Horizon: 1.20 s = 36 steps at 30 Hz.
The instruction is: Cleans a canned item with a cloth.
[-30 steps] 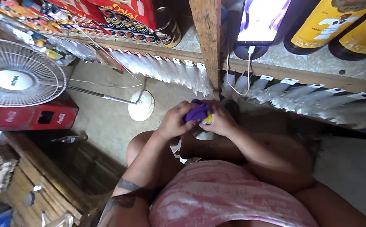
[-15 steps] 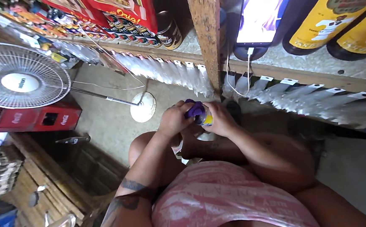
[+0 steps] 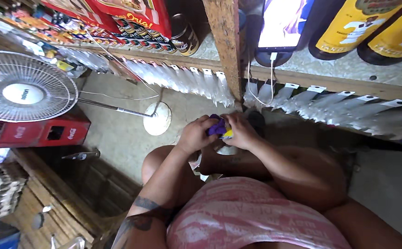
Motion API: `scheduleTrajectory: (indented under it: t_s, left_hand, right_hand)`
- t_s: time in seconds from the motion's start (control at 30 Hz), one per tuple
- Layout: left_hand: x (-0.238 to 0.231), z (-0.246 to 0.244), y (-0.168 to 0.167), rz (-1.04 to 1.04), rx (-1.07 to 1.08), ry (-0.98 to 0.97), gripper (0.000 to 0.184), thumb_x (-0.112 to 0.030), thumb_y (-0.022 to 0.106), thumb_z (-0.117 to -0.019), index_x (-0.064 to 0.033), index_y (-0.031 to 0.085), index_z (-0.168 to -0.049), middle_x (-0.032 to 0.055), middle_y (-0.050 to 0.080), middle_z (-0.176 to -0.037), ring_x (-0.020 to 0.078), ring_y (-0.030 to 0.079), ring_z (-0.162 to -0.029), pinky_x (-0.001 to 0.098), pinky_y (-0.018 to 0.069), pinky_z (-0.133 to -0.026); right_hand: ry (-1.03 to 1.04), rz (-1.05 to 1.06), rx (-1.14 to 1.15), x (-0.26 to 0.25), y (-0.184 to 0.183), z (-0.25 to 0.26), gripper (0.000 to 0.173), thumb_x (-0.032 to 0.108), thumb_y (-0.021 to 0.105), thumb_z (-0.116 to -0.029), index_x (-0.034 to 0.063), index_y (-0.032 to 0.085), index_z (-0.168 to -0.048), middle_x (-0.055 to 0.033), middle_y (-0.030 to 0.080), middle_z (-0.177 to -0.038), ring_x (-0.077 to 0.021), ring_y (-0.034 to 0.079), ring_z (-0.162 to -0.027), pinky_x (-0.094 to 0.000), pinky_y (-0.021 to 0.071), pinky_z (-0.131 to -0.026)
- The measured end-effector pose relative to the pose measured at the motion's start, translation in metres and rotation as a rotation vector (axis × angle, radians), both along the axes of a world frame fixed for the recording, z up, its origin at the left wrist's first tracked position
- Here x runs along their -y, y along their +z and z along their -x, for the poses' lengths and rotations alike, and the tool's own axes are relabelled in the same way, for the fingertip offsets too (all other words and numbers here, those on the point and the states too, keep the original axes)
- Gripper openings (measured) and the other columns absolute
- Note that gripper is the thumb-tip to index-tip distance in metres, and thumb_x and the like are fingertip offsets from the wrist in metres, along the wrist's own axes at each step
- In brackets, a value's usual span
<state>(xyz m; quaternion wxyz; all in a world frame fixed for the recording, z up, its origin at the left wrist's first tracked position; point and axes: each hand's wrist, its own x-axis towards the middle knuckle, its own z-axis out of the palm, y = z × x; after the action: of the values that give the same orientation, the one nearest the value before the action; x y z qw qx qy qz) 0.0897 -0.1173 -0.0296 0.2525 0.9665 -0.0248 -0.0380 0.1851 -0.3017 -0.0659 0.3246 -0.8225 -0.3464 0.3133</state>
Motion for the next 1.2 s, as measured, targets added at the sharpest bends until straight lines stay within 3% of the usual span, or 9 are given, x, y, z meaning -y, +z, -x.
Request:
scheduleTrajectory:
  t_s: [0.3,0.5,0.6,0.77,1.0,1.2]
  left_hand:
    - [0.008,-0.014,0.016,-0.212,-0.338,0.201,0.041,-0.026,0.072,-0.0930,-0.0150,0.067,-0.132,0.0154,0.068,-0.119,0.0356,0.069,-0.103,0.0591,0.0546,-0.086]
    - [0.002,-0.013,0.014,-0.213,-0.480,0.043,0.038,-0.028,0.067,-0.0950,-0.0147,0.068,-0.130,0.0137,0.068,-0.120,0.0337,0.067,-0.109,0.0574,0.0532,-0.092]
    - [-0.002,-0.009,0.010,-0.104,-0.409,-0.062,0.034,-0.026,0.067,-0.0940,-0.0097,0.070,-0.123,0.0151,0.069,-0.110,0.0330,0.068,-0.103,0.0575,0.0541,-0.087]
    - [-0.005,-0.003,0.003,0.036,-0.242,-0.063,0.033,-0.027,0.070,-0.0911,-0.0103,0.073,-0.119,0.0118,0.070,-0.105,0.0290,0.070,-0.096,0.0558,0.0561,-0.083]
    - [0.001,-0.005,0.002,-0.042,-0.151,0.106,0.037,-0.028,0.069,-0.0922,-0.0103,0.070,-0.125,0.0154,0.069,-0.111,0.0337,0.070,-0.096,0.0581,0.0562,-0.081]
    - [0.011,-0.017,0.014,-0.162,-0.377,0.255,0.042,-0.027,0.068,-0.0959,-0.0127,0.063,-0.135,0.0172,0.065,-0.126,0.0380,0.067,-0.108,0.0602,0.0534,-0.089]
  right_hand:
    - [-0.021,-0.032,0.047,0.001,-0.003,0.003,0.079,0.021,0.082,-0.0807,0.0080,0.046,-0.150,-0.0207,0.054,-0.140,-0.0356,0.050,-0.132,-0.0479,0.0412,-0.111]
    - [-0.052,-0.010,0.099,0.002,-0.008,0.000,0.077,0.020,0.082,-0.0794,0.0103,0.049,-0.149,-0.0198,0.054,-0.141,-0.0352,0.049,-0.134,-0.0482,0.0404,-0.111]
    - [-0.033,0.031,0.085,0.002,-0.008,-0.003,0.079,0.020,0.082,-0.0790,0.0113,0.047,-0.150,-0.0201,0.053,-0.141,-0.0363,0.048,-0.134,-0.0492,0.0392,-0.112]
    - [0.033,0.055,0.067,0.000,-0.007,-0.002,0.080,0.021,0.082,-0.0799,0.0117,0.046,-0.151,-0.0211,0.052,-0.143,-0.0376,0.048,-0.134,-0.0524,0.0390,-0.111]
    - [0.088,0.087,-0.033,-0.005,-0.005,0.003,0.081,0.028,0.080,-0.0838,0.0058,0.042,-0.152,-0.0209,0.049,-0.146,-0.0356,0.047,-0.136,-0.0500,0.0371,-0.114]
    - [0.038,0.048,-0.036,-0.003,-0.001,0.002,0.082,0.023,0.082,-0.0822,0.0070,0.042,-0.152,-0.0213,0.050,-0.145,-0.0356,0.047,-0.136,-0.0491,0.0382,-0.113]
